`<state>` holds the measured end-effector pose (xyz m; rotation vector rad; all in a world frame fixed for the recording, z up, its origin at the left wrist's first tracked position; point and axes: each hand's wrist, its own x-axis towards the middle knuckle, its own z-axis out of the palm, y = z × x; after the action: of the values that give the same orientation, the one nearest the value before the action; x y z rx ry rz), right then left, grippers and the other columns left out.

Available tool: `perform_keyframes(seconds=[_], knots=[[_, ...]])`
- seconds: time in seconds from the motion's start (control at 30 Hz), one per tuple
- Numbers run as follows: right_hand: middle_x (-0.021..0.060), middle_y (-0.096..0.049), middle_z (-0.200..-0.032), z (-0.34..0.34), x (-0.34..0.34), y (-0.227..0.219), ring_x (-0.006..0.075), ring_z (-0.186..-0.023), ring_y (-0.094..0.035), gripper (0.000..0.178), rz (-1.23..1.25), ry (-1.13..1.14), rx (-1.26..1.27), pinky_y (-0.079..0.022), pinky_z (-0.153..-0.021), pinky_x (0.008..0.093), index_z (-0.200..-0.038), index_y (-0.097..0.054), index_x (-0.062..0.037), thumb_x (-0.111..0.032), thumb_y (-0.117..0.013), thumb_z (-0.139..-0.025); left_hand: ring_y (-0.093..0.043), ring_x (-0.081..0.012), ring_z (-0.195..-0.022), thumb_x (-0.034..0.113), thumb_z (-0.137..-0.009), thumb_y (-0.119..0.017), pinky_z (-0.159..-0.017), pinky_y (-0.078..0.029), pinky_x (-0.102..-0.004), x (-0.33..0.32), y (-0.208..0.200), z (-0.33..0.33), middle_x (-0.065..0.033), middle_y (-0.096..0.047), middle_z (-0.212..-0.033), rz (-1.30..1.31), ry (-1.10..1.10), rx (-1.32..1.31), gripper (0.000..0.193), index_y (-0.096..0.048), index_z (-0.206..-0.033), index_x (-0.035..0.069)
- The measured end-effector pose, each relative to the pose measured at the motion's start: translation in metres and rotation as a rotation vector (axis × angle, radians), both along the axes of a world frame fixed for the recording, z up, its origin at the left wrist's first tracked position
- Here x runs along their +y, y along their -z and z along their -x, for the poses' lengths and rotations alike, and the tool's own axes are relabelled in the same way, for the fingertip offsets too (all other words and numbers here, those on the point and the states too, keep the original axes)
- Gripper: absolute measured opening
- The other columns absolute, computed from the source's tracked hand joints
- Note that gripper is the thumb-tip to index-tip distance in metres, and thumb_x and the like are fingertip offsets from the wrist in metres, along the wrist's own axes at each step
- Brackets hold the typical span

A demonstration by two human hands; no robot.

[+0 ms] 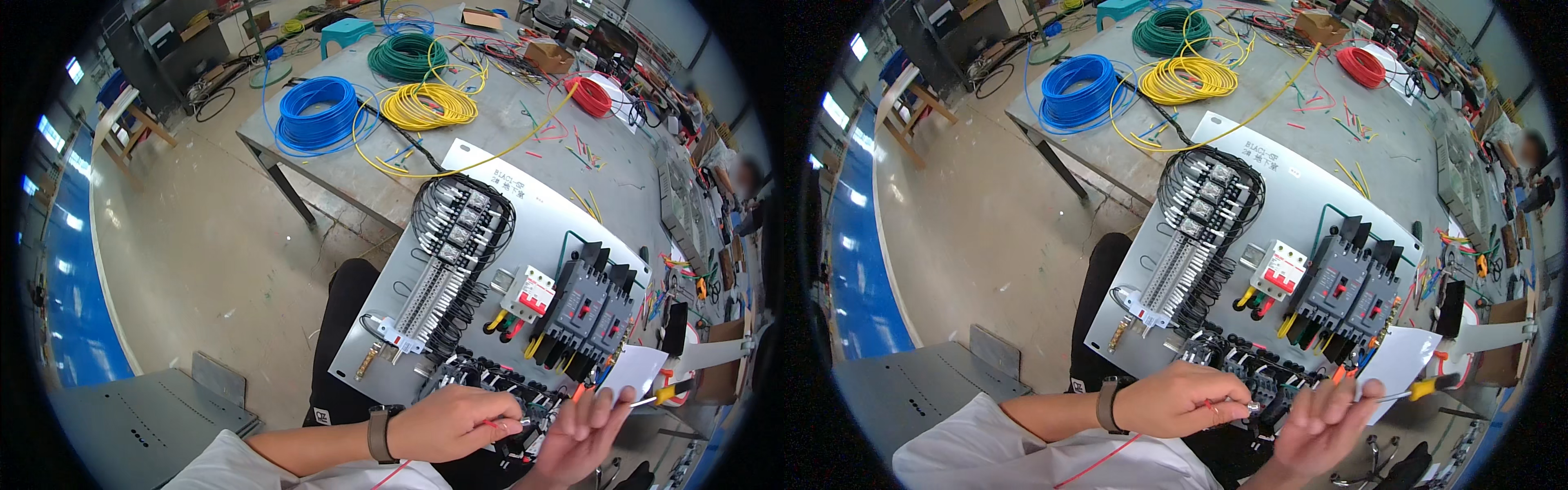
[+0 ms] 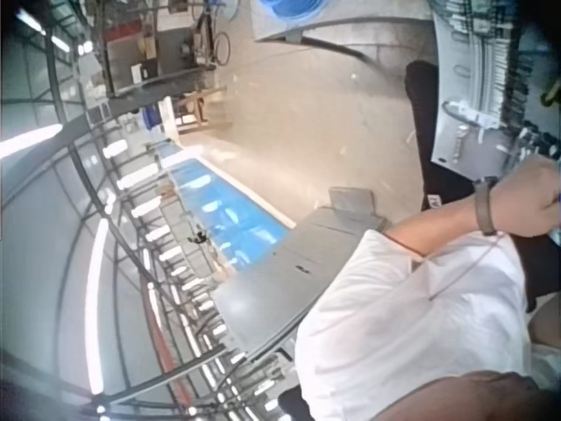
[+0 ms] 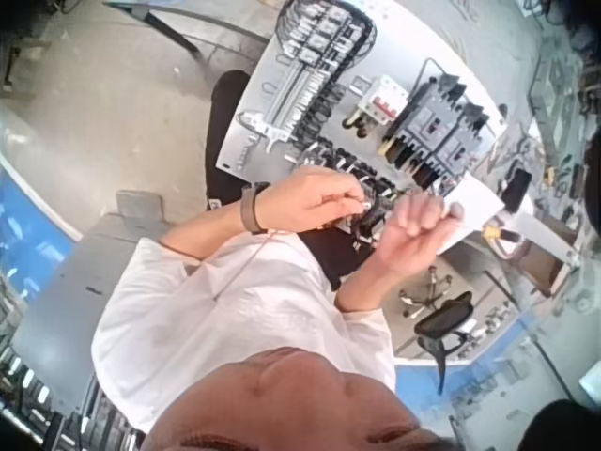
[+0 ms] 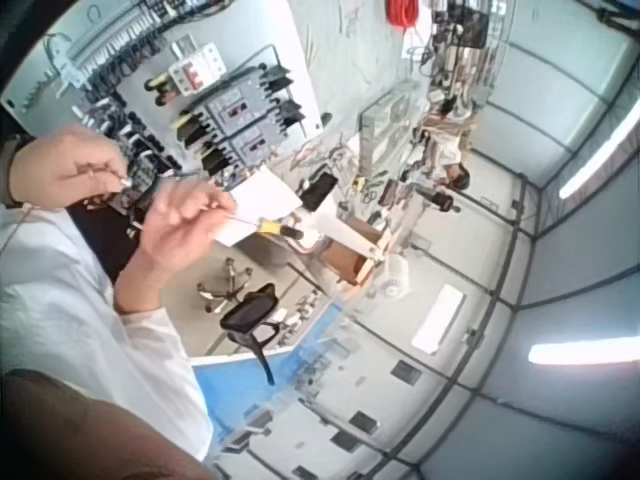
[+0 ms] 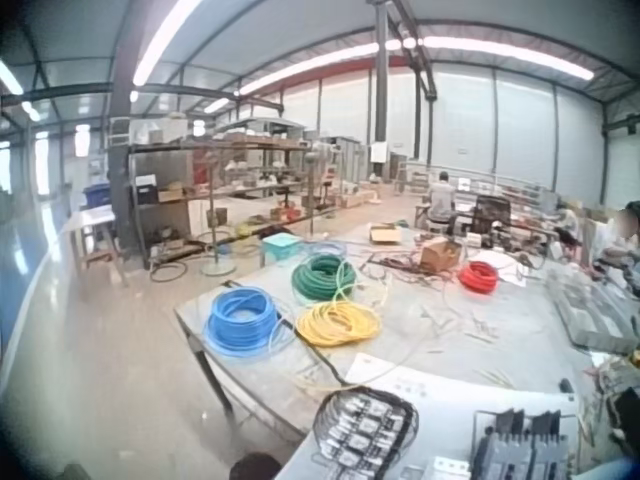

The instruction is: The person assembles an electrical control panel by connecting colored wires to terminal blocks and circuit breakers. They use a screwdriver to tighten connections and strip wire ends, working methodically across multiple components on the panel.

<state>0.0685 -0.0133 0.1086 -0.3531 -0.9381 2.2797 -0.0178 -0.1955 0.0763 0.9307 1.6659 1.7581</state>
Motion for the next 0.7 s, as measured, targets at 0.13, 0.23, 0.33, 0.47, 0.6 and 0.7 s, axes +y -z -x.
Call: perform_keyframes(seconds=[0.13, 0.23, 0.33, 0.47, 0.6, 0.7], knots=[[-0.0001, -0.044, -0.073, -0.012, 0.026, 0.017, 0.0063, -0.054, -0.038, 0.027, -0.326, -0.175, -0.100, -0.036, -0.049, 0.0230, -0.113, -0.058, -0.0041, -0.031, -0.059, -0.109, -0.064, -0.0317, -0.070, 0.024, -0.103, -0.067, -0.064, -0.049, -0.0403, -0.003, -0.003, 0.008, -0.0120, -0.065, -0.080, -0.029, 0.002, -0.038, 0.020, -0.065, -0.103, 0.004], [0.0041, -0.056, -0.073, -0.021, 0.001, 0.033, 0.0093, -0.054, -0.045, 0.013, -0.559, -0.236, -0.405, -0.035, -0.049, 0.0230, -0.081, -0.069, 0.0040, -0.003, -0.077, -0.087, -0.065, -0.0324, -0.072, 0.025, -0.103, -0.067, -0.065, -0.050, -0.0417, -0.002, 0.001, 0.012, -0.0122, -0.066, -0.081, -0.061, -0.019, 0.042, 0.021, -0.065, -0.103, 0.005], [0.0048, -0.061, -0.078, -0.015, -0.007, 0.034, 0.0091, -0.058, -0.051, 0.020, -0.574, -0.354, -0.340, -0.038, -0.053, 0.0220, -0.091, -0.070, 0.0066, -0.008, -0.083, -0.086, -0.067, -0.0328, -0.074, 0.025, -0.102, -0.067, -0.066, -0.050, -0.0425, -0.004, 0.003, 0.014, -0.0121, -0.067, -0.082, -0.080, -0.057, 0.067, 0.020, -0.066, -0.103, 0.005], [0.0069, -0.065, -0.081, 0.000, -0.022, 0.015, 0.0089, -0.062, -0.057, 0.023, -0.406, -0.297, -0.422, -0.045, -0.055, 0.0219, -0.099, -0.068, 0.0048, -0.009, -0.082, -0.088, -0.069, -0.0310, -0.077, 0.023, -0.102, -0.069, -0.069, -0.053, -0.0399, -0.015, 0.005, 0.019, -0.0109, -0.069, -0.086, 0.027, 0.025, 0.026, 0.019, -0.069, -0.108, 0.005], [0.0077, -0.067, -0.084, 0.002, -0.011, 0.016, 0.0083, -0.061, -0.057, 0.020, -0.526, -0.317, -0.480, -0.044, -0.054, 0.0214, -0.096, -0.067, 0.0033, -0.008, -0.082, -0.088, -0.070, -0.0306, -0.079, 0.022, -0.100, -0.072, -0.070, -0.054, -0.0391, -0.018, 0.005, 0.023, -0.0110, -0.071, -0.090, 0.009, -0.035, 0.136, 0.020, -0.070, -0.111, 0.005], [0.0059, -0.067, -0.084, 0.012, 0.007, 0.017, 0.0070, -0.061, -0.056, 0.018, -0.632, -0.194, -0.503, -0.042, -0.054, 0.0205, -0.093, -0.066, 0.0011, -0.009, -0.080, -0.089, -0.071, -0.0311, -0.083, 0.027, -0.098, -0.073, -0.072, -0.055, -0.0390, -0.024, 0.000, 0.025, -0.0119, -0.072, -0.097, 0.023, -0.075, 0.112, 0.027, -0.068, -0.115, 0.005]])
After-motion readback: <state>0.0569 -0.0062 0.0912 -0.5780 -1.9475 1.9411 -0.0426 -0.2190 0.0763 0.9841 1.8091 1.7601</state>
